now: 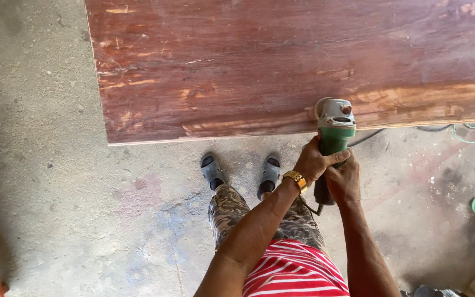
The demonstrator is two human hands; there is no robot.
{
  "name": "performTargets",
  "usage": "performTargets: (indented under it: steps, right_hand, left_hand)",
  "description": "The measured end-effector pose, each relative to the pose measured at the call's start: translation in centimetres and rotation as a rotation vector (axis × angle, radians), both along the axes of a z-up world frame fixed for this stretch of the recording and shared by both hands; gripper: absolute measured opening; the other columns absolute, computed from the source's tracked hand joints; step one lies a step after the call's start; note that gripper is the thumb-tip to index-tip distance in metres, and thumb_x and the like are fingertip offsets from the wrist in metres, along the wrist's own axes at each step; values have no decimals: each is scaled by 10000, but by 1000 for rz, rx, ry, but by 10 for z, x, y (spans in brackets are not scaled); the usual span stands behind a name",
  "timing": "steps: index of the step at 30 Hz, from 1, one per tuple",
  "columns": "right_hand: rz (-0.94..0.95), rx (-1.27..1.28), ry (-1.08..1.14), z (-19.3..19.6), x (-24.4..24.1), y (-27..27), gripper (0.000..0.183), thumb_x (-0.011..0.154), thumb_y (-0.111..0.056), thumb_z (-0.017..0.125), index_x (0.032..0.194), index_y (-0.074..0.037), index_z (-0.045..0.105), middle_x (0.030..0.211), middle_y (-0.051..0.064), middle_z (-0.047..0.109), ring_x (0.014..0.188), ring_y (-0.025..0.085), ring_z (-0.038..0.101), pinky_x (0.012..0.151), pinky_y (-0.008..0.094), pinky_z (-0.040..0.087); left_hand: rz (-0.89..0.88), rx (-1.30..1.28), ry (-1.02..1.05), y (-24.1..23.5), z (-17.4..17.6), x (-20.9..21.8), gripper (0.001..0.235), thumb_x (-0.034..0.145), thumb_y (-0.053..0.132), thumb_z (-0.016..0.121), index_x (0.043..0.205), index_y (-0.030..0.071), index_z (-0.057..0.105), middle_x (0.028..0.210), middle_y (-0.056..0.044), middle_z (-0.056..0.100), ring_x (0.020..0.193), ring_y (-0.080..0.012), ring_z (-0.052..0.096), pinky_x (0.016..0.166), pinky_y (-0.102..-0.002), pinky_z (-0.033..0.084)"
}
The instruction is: Sanding a large wooden surface using a handheld power grinder.
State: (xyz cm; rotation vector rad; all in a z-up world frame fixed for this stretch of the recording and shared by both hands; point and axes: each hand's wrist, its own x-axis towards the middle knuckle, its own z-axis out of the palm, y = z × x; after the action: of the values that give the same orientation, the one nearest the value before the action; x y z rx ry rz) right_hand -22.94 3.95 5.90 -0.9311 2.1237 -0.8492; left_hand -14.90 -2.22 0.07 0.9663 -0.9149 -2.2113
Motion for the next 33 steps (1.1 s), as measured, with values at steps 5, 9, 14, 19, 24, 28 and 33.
performTargets:
  steps: [5, 9, 14, 19, 24, 28, 33]
  right_hand:
    - [-6, 44, -33, 16, 9, -15, 275, 884, -138, 670, 1087, 19, 573, 908, 133, 699, 815, 169, 652, 698, 346, 546]
    - [72, 67, -46, 3, 37, -23, 310, 860, -163, 696, 1071, 23, 565, 907, 160, 721, 823, 182, 691, 696, 351, 567]
    - [161, 85, -23, 9, 93, -40, 331, 847, -172, 700, 1087, 13, 566, 909, 179, 738, 833, 195, 715, 705, 371, 568]
    - [185, 140, -43, 8, 137, -53, 343, 831, -178, 712, 1089, -5, 566, 912, 172, 743, 822, 199, 716, 704, 377, 570]
    - [235, 129, -108, 6, 177, -67, 427, 813, -242, 717, 1151, -17, 582, 927, 160, 745, 833, 206, 719, 706, 391, 573]
    - [279, 203, 30, 18, 215, -84, 441, 826, -263, 733, 1171, -16, 611, 892, 178, 737, 785, 244, 719, 701, 421, 551]
    - [308, 134, -93, 20, 252, -97, 454, 830, -251, 683, 1209, -18, 590, 894, 171, 738, 787, 245, 723, 672, 409, 560]
  left_hand:
    - [-26, 46, -8, -12, 12, 8, 648, 803, 347, 863, 1270, -29, 616, 1154, -162, 724, 1050, -244, 707, 923, -348, 585]
    - [100, -7, -39, -14, 5, 44, 657, 802, 317, 868, 1291, -31, 600, 1167, -158, 718, 1072, -244, 679, 953, -352, 551]
    - [196, 7, -27, -20, 6, 102, 635, 814, 288, 868, 1293, -25, 593, 1165, -141, 710, 1056, -226, 672, 943, -349, 560]
    - [230, 51, -23, -30, 13, 153, 601, 819, 279, 849, 1276, -16, 592, 1153, -127, 714, 1040, -219, 697, 921, -357, 594]
    - [296, 53, 4, -39, 7, 194, 574, 840, 234, 847, 1292, -1, 583, 1170, -113, 703, 1055, -189, 682, 930, -337, 583]
    - [338, -21, -30, -44, -8, 225, 566, 844, 226, 851, 1288, -14, 594, 1171, -115, 710, 1045, -192, 686, 929, -336, 592]
    - [397, 98, 88, -54, -4, 263, 563, 834, 170, 846, 1308, 25, 577, 1209, -82, 690, 1083, -176, 675, 952, -332, 589]
